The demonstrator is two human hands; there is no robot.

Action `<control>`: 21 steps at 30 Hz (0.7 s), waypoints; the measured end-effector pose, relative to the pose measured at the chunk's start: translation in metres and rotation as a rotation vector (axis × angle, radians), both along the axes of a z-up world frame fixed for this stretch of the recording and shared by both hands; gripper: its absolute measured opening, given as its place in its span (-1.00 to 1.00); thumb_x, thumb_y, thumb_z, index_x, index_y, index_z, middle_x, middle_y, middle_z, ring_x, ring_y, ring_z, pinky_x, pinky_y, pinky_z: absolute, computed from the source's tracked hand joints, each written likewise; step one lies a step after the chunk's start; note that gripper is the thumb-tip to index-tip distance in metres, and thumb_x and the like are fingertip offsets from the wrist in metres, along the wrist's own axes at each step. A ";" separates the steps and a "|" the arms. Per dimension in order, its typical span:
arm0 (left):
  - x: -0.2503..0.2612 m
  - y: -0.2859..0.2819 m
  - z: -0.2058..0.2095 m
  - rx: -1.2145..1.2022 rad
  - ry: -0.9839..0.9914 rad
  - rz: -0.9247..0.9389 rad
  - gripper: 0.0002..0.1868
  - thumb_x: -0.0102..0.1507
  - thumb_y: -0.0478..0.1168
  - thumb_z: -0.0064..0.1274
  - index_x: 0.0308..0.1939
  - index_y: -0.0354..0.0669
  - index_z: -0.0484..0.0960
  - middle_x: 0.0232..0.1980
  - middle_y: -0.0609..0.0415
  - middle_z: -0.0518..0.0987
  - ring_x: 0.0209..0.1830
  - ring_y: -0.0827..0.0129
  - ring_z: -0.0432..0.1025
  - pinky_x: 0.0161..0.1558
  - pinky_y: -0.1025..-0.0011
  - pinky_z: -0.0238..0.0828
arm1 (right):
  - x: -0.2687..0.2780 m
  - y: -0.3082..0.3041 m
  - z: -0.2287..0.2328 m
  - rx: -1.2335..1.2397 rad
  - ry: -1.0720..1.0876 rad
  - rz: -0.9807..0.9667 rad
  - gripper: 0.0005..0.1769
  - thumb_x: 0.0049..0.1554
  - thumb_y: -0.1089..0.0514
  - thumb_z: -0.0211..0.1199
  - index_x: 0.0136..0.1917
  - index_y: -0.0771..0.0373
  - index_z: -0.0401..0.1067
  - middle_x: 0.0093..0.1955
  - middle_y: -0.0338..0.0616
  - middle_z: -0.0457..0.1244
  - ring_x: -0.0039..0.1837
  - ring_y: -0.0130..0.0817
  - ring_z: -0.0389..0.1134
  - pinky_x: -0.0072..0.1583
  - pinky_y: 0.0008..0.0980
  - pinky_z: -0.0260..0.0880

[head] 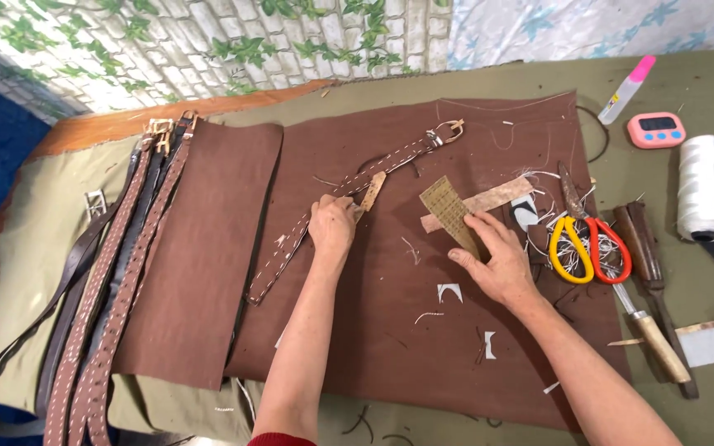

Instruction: Cutting, sanding, and punching holes in leather straps to create belts

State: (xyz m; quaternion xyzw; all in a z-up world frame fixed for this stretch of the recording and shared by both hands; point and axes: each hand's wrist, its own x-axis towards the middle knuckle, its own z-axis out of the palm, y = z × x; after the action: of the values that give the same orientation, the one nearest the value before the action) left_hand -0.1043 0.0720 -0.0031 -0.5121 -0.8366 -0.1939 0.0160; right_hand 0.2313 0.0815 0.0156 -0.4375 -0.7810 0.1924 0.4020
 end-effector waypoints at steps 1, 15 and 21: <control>-0.004 0.003 -0.004 0.001 -0.002 -0.003 -0.80 0.25 -0.01 0.22 -0.05 0.27 0.76 -0.13 0.19 0.52 -0.04 0.25 0.48 -0.04 0.25 0.60 | 0.000 0.002 -0.001 0.001 -0.002 -0.003 -0.29 -0.02 -0.27 0.50 0.36 -0.11 0.49 0.40 -0.12 0.30 0.23 0.14 0.38 0.26 0.03 0.39; 0.051 -0.033 0.037 0.374 -0.259 -0.426 -0.91 0.27 -0.11 0.23 -0.15 0.17 0.68 -0.17 0.21 0.63 -0.03 0.20 0.55 0.03 0.22 0.56 | -0.002 0.001 -0.003 0.001 0.047 0.007 -0.29 -0.01 -0.21 0.51 0.38 -0.08 0.48 0.42 -0.13 0.29 0.30 0.04 0.36 0.29 -0.05 0.37; 0.031 -0.026 0.015 0.355 0.069 -0.051 -0.65 0.16 0.02 0.32 -0.02 0.09 0.70 -0.04 0.09 0.56 0.00 0.11 0.49 -0.04 0.06 0.55 | -0.002 0.001 -0.007 0.004 0.037 0.019 -0.27 -0.04 -0.19 0.54 0.37 -0.06 0.49 0.40 -0.10 0.30 0.30 0.06 0.36 0.30 -0.01 0.35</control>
State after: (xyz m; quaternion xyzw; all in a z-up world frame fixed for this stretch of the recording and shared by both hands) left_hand -0.0730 0.0456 0.0122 -0.5287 -0.7748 -0.3214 0.1299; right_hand 0.2291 0.0827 0.0085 -0.4256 -0.7781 0.2029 0.4151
